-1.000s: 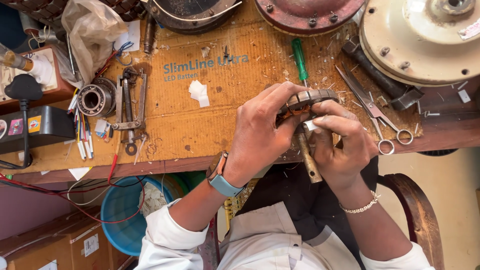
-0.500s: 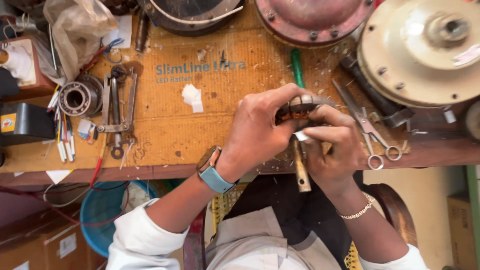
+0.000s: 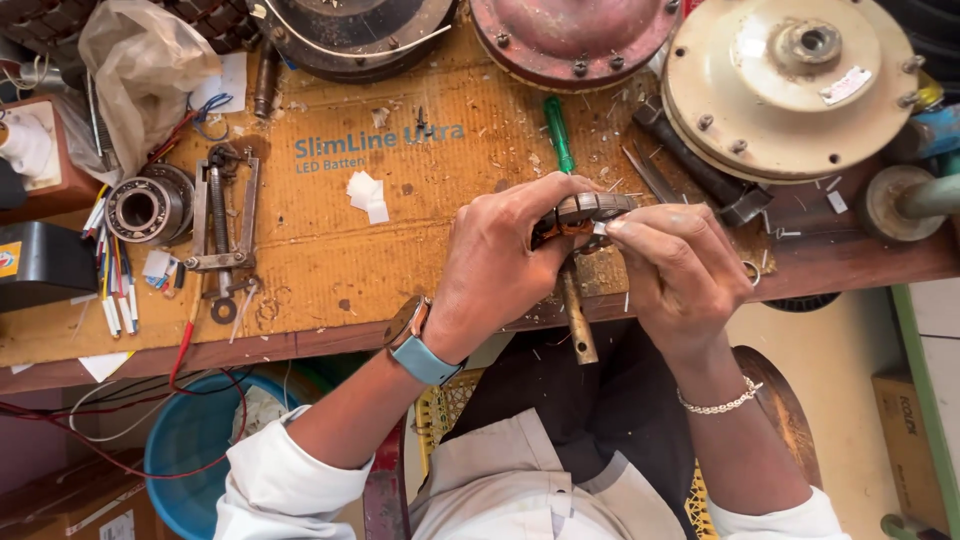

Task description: The person cuts small white paper strips with scissors, folds them, and inserts them into the slots of a motor armature. They use a green screwdriver to press the paper into place and repeat the process for multiple slots.

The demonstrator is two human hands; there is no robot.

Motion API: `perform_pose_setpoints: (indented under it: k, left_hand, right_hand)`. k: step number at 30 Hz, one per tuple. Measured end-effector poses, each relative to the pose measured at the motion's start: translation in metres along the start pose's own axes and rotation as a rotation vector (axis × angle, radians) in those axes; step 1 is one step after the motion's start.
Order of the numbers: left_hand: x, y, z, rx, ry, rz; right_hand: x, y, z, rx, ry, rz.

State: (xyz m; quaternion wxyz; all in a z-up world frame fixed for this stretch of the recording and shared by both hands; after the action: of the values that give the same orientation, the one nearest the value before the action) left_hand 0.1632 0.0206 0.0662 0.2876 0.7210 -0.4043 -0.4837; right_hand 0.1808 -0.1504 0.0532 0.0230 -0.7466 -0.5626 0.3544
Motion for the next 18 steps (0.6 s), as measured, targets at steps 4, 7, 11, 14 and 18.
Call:
perform_pose_setpoints:
  k: [4,7,11,14,18]
  left_hand:
    - [0.0,0.004,0.0,0.003,-0.019,-0.008]
    - [0.001,0.004,0.003,-0.033,-0.04,0.0]
    - [0.004,0.006,0.003,0.024,-0.063,-0.07]
    - [0.0,0.011,0.0,0.139,-0.112,-0.077]
    - [-0.007,0.016,-0.008,0.224,-0.262,0.018]
  right_hand:
    - [-0.005,-0.004,-0.006,-0.002,-0.038,-0.016]
    - [-0.009,-0.009,-0.008,0.048,-0.044,-0.018]
    - [-0.013,-0.014,-0.006,0.205,-0.047,-0.063]
    - [-0.016,-0.014,-0.008,0.273,-0.059,-0.068]
    - [-0.019,-0.015,-0.007,0.316,-0.064,-0.083]
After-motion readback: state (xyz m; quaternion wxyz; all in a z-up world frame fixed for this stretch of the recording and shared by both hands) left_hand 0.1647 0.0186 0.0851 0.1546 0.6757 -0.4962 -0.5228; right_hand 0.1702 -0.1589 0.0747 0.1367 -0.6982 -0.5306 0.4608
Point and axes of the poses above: each hand's wrist, its own z-axis away from the middle knuckle, its own x-axis out of the palm, y = z × x, the point moved 5 cm from there along -z, towards the middle knuckle
